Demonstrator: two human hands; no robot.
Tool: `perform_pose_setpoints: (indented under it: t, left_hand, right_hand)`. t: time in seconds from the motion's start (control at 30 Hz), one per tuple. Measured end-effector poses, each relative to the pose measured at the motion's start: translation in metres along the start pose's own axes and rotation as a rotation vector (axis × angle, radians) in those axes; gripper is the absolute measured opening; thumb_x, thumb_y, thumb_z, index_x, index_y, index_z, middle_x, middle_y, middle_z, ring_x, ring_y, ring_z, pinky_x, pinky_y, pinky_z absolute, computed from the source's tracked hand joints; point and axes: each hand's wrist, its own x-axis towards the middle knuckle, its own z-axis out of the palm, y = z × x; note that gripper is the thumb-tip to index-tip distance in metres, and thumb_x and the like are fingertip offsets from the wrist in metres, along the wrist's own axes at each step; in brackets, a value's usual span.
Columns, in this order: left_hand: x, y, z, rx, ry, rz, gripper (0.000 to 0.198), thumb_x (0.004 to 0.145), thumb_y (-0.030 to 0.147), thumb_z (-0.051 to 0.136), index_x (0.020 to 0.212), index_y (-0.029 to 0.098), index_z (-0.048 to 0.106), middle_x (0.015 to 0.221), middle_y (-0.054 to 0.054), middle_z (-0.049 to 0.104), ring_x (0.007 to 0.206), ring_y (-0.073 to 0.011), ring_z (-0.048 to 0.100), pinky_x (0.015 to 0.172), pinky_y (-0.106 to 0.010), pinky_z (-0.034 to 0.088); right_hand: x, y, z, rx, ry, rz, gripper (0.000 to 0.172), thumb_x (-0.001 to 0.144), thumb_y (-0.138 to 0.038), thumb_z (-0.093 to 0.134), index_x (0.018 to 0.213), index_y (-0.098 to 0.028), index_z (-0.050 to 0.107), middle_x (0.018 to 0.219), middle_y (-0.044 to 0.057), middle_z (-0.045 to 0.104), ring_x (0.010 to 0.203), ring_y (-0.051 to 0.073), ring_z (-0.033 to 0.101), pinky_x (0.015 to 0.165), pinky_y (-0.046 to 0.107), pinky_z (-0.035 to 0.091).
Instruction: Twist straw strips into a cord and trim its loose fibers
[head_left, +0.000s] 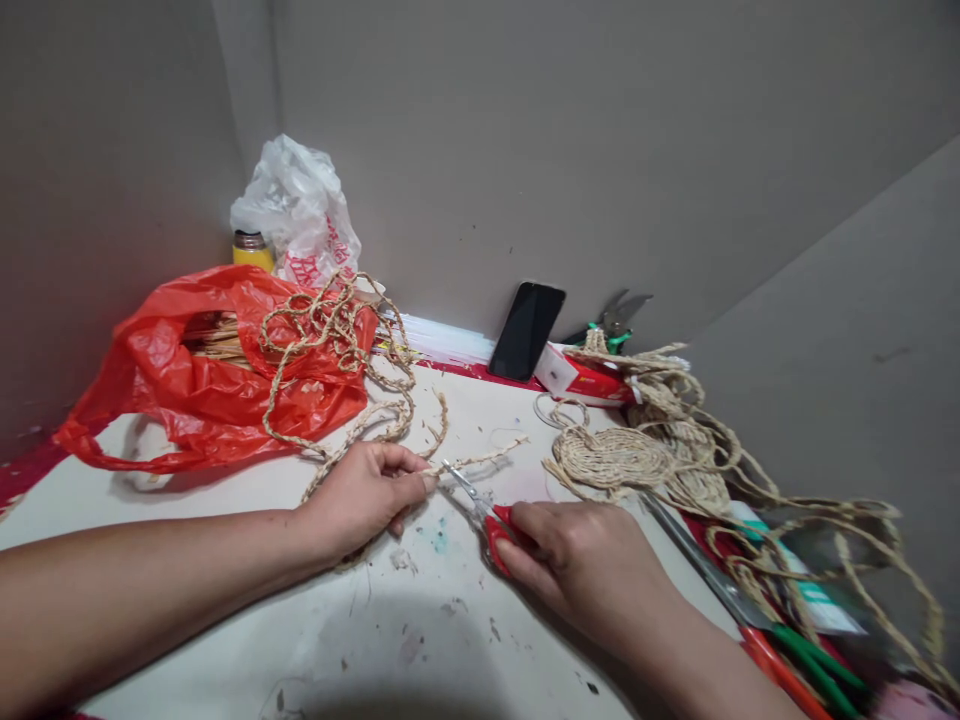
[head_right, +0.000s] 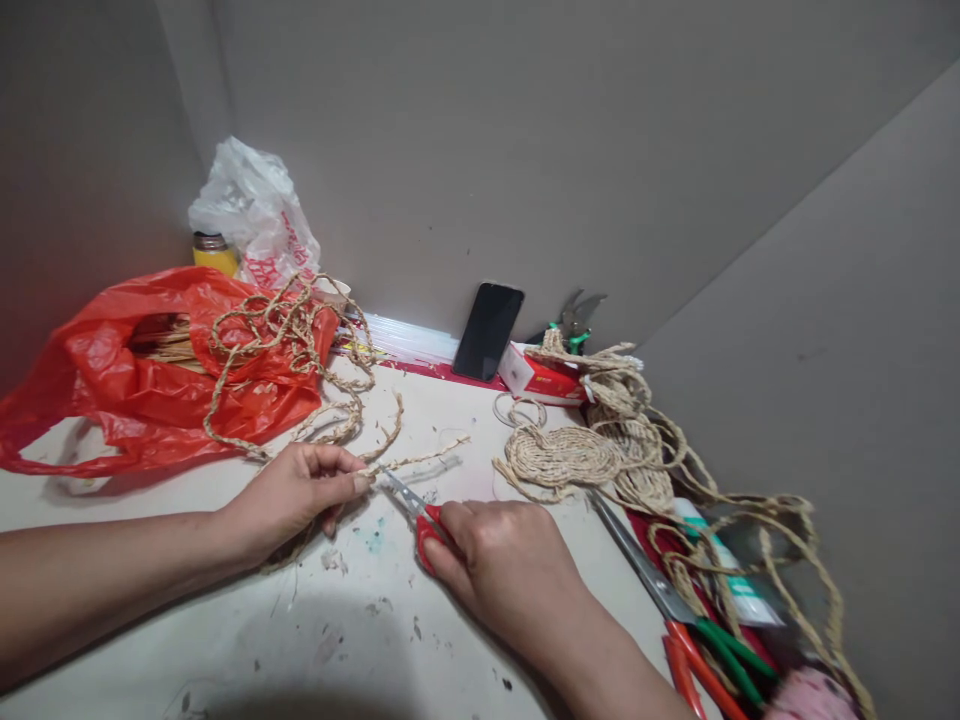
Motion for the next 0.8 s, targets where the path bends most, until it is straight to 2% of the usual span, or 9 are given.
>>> perform_pose_setpoints:
  t: [0.17,0.33,0.5,0.8]
  left_hand:
    - [-0.001,-0.001,0.001,-0.028,0.039,0.000,0.022,0.063,0.030,0.070,0.074,0.012,0.066,0.057,0.003,0.055,0.049,-0.0060,0.042,0.049,-0.020,0.033]
    - [0.001,-0.006,0.000,-0.058,0.007,0.004,0.024,0.061,0.028,0.072,0.078,0.011,0.070,0.064,0.001,0.061,0.058,-0.0084,0.047,0.061,-0.022,0.037]
    - [0.000,-0.008,-0.001,-0.047,-0.017,0.009,0.023,0.061,0.027,0.073,0.078,0.012,0.071,0.066,0.000,0.061,0.060,-0.0091,0.048,0.064,-0.023,0.038]
    - [-0.001,-0.003,0.000,-0.041,0.015,-0.016,0.022,0.064,0.028,0.070,0.079,0.012,0.070,0.063,0.001,0.059,0.058,-0.0081,0.045,0.060,-0.022,0.036]
  right_hand:
    - [0.003,-0.006,-0.005,0.083,-0.053,0.068,0.029,0.080,-0.037,0.051,0.057,-0.020,0.054,0.048,-0.002,0.055,0.041,0.010,0.040,0.048,0.026,0.019]
    - [0.004,-0.011,-0.008,0.087,-0.049,0.091,0.027,0.076,-0.038,0.054,0.056,-0.020,0.052,0.047,-0.002,0.053,0.042,0.010,0.039,0.048,0.026,0.018]
    - [0.005,-0.008,-0.005,0.075,-0.072,0.096,0.028,0.076,-0.038,0.052,0.055,-0.020,0.051,0.047,-0.002,0.052,0.043,0.010,0.038,0.049,0.026,0.018]
    - [0.001,0.001,-0.004,0.116,-0.089,0.030,0.032,0.082,-0.037,0.049,0.056,-0.019,0.053,0.049,-0.002,0.053,0.042,0.009,0.040,0.048,0.026,0.018]
